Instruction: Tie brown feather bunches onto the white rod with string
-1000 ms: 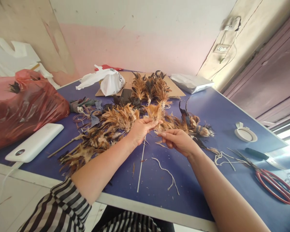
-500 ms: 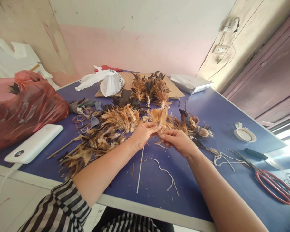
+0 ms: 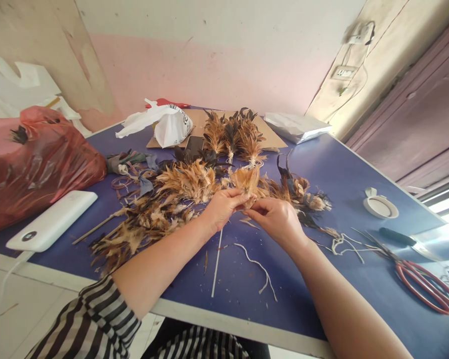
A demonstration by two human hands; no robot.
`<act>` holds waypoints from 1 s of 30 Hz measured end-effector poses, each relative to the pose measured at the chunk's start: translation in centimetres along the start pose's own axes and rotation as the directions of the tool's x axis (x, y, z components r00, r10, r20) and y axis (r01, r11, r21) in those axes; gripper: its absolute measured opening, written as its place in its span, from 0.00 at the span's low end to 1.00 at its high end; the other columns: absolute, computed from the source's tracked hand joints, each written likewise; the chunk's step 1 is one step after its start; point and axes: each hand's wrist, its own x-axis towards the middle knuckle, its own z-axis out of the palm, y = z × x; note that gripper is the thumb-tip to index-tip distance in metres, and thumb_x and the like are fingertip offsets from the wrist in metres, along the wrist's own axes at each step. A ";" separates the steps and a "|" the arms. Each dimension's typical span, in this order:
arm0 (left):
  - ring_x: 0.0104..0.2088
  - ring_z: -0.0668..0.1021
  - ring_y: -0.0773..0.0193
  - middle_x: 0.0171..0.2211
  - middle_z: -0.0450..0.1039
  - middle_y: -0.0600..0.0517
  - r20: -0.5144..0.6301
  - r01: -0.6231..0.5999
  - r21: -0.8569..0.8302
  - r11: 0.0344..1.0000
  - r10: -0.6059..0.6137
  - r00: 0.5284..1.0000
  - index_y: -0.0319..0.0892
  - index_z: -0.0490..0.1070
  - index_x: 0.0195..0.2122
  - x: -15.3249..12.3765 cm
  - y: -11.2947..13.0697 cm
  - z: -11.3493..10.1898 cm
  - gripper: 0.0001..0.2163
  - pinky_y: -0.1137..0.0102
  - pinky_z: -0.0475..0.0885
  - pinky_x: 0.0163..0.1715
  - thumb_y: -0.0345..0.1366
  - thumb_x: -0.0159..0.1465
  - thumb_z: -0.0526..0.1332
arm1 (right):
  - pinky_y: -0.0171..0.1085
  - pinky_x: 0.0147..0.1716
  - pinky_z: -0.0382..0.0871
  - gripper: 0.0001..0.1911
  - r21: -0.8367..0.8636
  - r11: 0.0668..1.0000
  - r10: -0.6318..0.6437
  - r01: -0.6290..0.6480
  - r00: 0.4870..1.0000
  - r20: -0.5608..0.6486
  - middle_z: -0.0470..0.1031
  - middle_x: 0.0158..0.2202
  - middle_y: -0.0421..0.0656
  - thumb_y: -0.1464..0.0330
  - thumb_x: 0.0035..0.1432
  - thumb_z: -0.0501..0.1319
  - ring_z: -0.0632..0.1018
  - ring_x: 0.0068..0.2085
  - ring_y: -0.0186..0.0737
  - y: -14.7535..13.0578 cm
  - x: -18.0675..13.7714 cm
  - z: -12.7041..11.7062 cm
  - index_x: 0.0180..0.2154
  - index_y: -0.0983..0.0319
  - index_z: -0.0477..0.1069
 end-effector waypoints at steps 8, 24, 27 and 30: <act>0.31 0.75 0.65 0.28 0.75 0.47 0.001 0.038 -0.015 0.999 -0.038 0.999 0.35 0.76 0.28 -0.2 0.1 0.4 0.11 0.66 0.67 0.39 0.36 0.45 0.68 | 0.33 0.22 0.52 0.15 0.124 0.989 0.080 -0.080 0.997 -0.001 0.68 0.18 0.40 0.57 0.49 0.58 0.64 0.21 0.32 0.8 0.1 0.3 0.21 0.61 0.71; 0.32 0.75 0.65 0.28 0.75 0.48 0.070 -0.034 0.009 0.999 0.033 0.997 0.38 0.77 0.33 0.0 0.0 -0.2 0.12 0.65 0.66 0.43 0.38 0.49 0.66 | 0.29 0.17 0.50 0.14 0.800 0.186 0.121 -0.571 0.821 0.558 0.68 0.24 0.39 0.59 0.44 0.65 0.60 0.19 0.24 2.4 0.9 0.9 0.26 0.65 0.70; 0.31 0.75 0.65 0.28 0.75 0.48 0.067 -0.020 -0.007 1.000 0.020 0.998 0.38 0.77 0.32 -0.1 -0.1 -0.1 0.12 0.65 0.66 0.42 0.38 0.48 0.67 | 0.29 0.15 0.46 0.14 0.794 0.099 0.103 -0.599 0.800 0.591 0.68 0.24 0.38 0.61 0.42 0.66 0.58 0.19 0.23 2.1 0.8 1.2 0.27 0.64 0.69; 0.30 0.75 0.66 0.28 0.75 0.48 0.072 -0.008 -0.008 1.000 0.009 0.997 0.38 0.77 0.33 -0.1 -0.2 -0.1 0.11 0.65 0.67 0.42 0.37 0.48 0.66 | 0.28 0.15 0.44 0.13 0.782 0.047 0.069 -0.622 0.783 0.619 0.67 0.24 0.37 0.62 0.43 0.66 0.56 0.18 0.23 2.0 0.7 1.2 0.27 0.64 0.68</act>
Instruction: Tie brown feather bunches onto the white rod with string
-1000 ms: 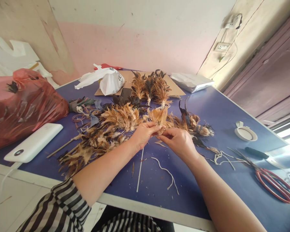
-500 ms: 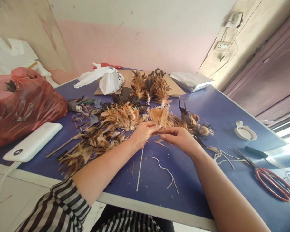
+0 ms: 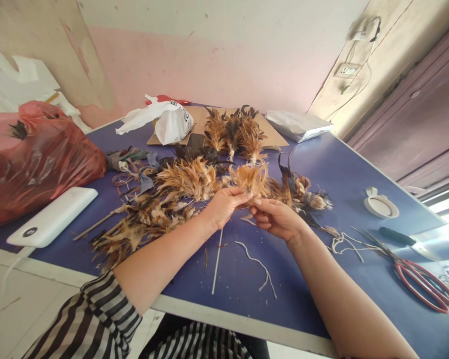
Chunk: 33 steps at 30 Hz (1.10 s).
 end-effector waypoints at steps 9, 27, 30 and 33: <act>0.27 0.73 0.68 0.27 0.75 0.48 0.040 -0.015 0.032 0.999 0.014 0.999 0.37 0.77 0.30 -0.2 0.1 0.4 0.09 0.67 0.66 0.39 0.37 0.49 0.66 | 0.26 0.14 0.40 0.12 0.101 0.993 0.065 -0.069 0.997 0.041 0.65 0.23 0.36 0.67 0.42 0.66 0.53 0.18 0.22 0.1 0.0 0.5 0.26 0.64 0.65; 0.40 0.73 0.64 0.39 0.74 0.47 -0.219 0.057 -0.087 0.995 -0.074 0.973 0.39 0.76 0.32 0.1 0.4 -0.1 0.10 0.70 0.65 0.41 0.35 0.48 0.67 | 0.28 0.14 0.47 0.13 -0.033 0.964 -0.262 0.264 0.922 -0.285 0.64 0.23 0.37 0.63 0.41 0.66 0.59 0.19 0.25 0.1 0.6 0.3 0.24 0.62 0.65; 0.38 0.74 0.63 0.37 0.74 0.46 -0.244 0.135 -0.074 0.988 -0.149 0.958 0.38 0.76 0.31 -0.1 -0.4 0.2 0.11 0.70 0.65 0.38 0.36 0.47 0.67 | 0.30 0.16 0.50 0.13 -0.296 0.901 -0.414 0.318 0.834 -0.365 0.64 0.20 0.37 0.60 0.42 0.64 0.60 0.18 0.27 0.4 0.6 0.6 0.25 0.63 0.68; 0.36 0.75 0.63 0.33 0.75 0.46 -0.256 0.133 -0.076 0.988 -0.149 0.955 0.37 0.76 0.31 -0.2 -1.3 0.6 0.11 0.70 0.66 0.36 0.36 0.46 0.68 | 0.32 0.18 0.53 0.14 -0.632 0.732 -0.572 0.254 0.733 -0.368 0.65 0.18 0.39 0.58 0.45 0.61 0.61 0.19 0.30 0.8 0.4 1.2 0.27 0.63 0.71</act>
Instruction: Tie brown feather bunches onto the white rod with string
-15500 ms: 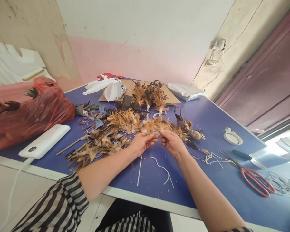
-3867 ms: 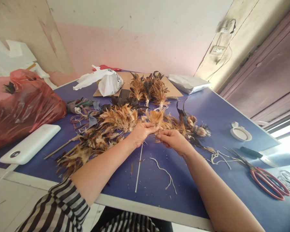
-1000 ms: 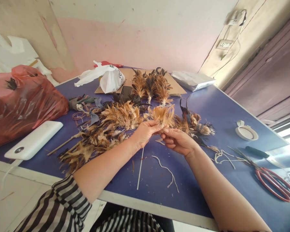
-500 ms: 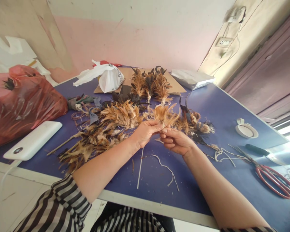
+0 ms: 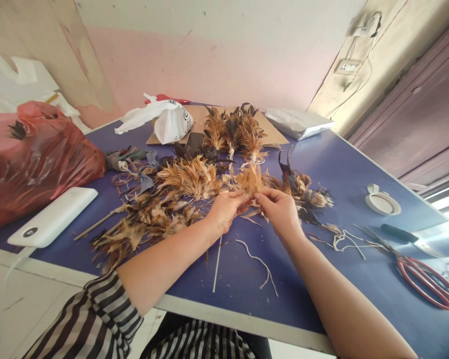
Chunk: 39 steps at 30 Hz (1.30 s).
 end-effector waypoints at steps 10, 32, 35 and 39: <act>0.29 0.74 0.67 0.26 0.74 0.48 0.015 -0.165 -0.089 0.982 0.167 0.986 0.34 0.75 0.27 -0.5 -1.8 1.0 0.11 0.68 0.67 0.36 0.37 0.46 0.67 | 0.33 0.27 0.57 0.09 -0.736 0.583 -0.465 0.343 0.884 0.045 0.73 0.27 0.42 0.67 0.53 0.54 0.71 0.28 0.35 -0.4 -1.1 0.2 0.28 0.61 0.72; 0.31 0.77 0.67 0.27 0.73 0.50 0.161 0.027 -0.100 0.995 -0.011 0.987 0.35 0.72 0.29 0.3 0.3 -0.5 0.04 0.75 0.70 0.29 0.31 0.55 0.61 | 0.32 0.19 0.56 0.14 0.166 0.977 0.104 -0.133 0.979 0.177 0.67 0.19 0.38 0.59 0.45 0.63 0.64 0.19 0.29 0.4 1.4 -2.1 0.28 0.64 0.73; 0.31 0.77 0.67 0.28 0.74 0.49 0.189 0.038 -0.054 0.998 -0.027 0.982 0.35 0.72 0.30 0.2 0.1 -0.5 0.04 0.76 0.71 0.29 0.31 0.56 0.61 | 0.31 0.21 0.58 0.15 0.236 0.945 0.145 -0.225 0.939 0.311 0.71 0.22 0.40 0.60 0.43 0.65 0.66 0.21 0.28 0.8 1.7 -2.3 0.31 0.64 0.74; 0.31 0.77 0.66 0.30 0.75 0.46 0.159 0.015 0.018 1.000 -0.018 0.987 0.35 0.73 0.32 0.8 -0.2 -1.0 0.06 0.76 0.70 0.28 0.32 0.56 0.61 | 0.32 0.27 0.63 0.15 0.173 0.971 0.098 -0.167 0.932 0.348 0.75 0.28 0.43 0.61 0.45 0.64 0.71 0.27 0.31 0.7 1.3 -2.1 0.35 0.63 0.74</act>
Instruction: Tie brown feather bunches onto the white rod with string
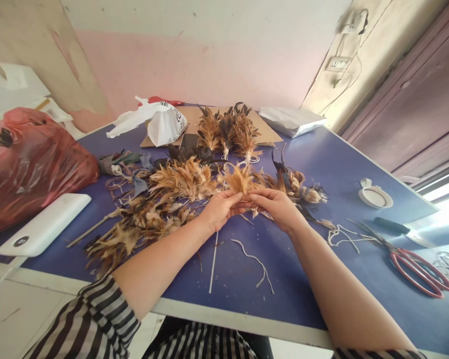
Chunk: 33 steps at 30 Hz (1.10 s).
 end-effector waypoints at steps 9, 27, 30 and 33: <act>0.24 0.75 0.72 0.27 0.73 0.51 -0.249 -0.206 -0.150 0.967 0.165 0.954 0.36 0.70 0.30 0.9 1.3 -1.4 0.03 0.79 0.69 0.21 0.30 0.56 0.60 | 0.41 0.42 0.69 0.19 0.056 0.988 0.120 -0.143 0.947 0.298 0.73 0.44 0.47 0.66 0.46 0.64 0.75 0.41 0.40 1.6 0.6 1.6 0.43 0.62 0.71; 0.25 0.76 0.67 0.29 0.75 0.46 -0.024 -0.143 0.326 0.934 0.159 0.987 0.36 0.73 0.32 0.1 -0.1 -0.3 0.10 0.75 0.70 0.23 0.38 0.53 0.63 | 0.35 0.30 0.64 0.17 -0.140 0.982 -0.148 0.127 0.978 -0.150 0.74 0.30 0.42 0.60 0.43 0.64 0.72 0.30 0.34 0.2 0.5 0.6 0.36 0.63 0.74; 0.25 0.75 0.67 0.27 0.74 0.47 0.035 -0.188 0.370 0.910 0.188 0.981 0.36 0.73 0.29 0.0 -0.4 -0.2 0.10 0.74 0.70 0.24 0.40 0.53 0.62 | 0.33 0.28 0.61 0.12 -0.185 0.971 -0.172 0.153 0.981 -0.089 0.72 0.24 0.38 0.61 0.44 0.63 0.68 0.25 0.31 0.0 0.1 1.2 0.28 0.63 0.74; 0.24 0.74 0.67 0.25 0.73 0.49 0.088 -0.231 0.420 0.877 0.214 0.973 0.36 0.73 0.27 -0.1 -0.6 -0.2 0.10 0.73 0.70 0.24 0.40 0.54 0.61 | 0.33 0.24 0.58 0.11 -0.185 0.967 -0.197 0.172 0.973 -0.124 0.67 0.18 0.36 0.61 0.44 0.63 0.64 0.22 0.30 0.2 0.1 1.4 0.22 0.64 0.71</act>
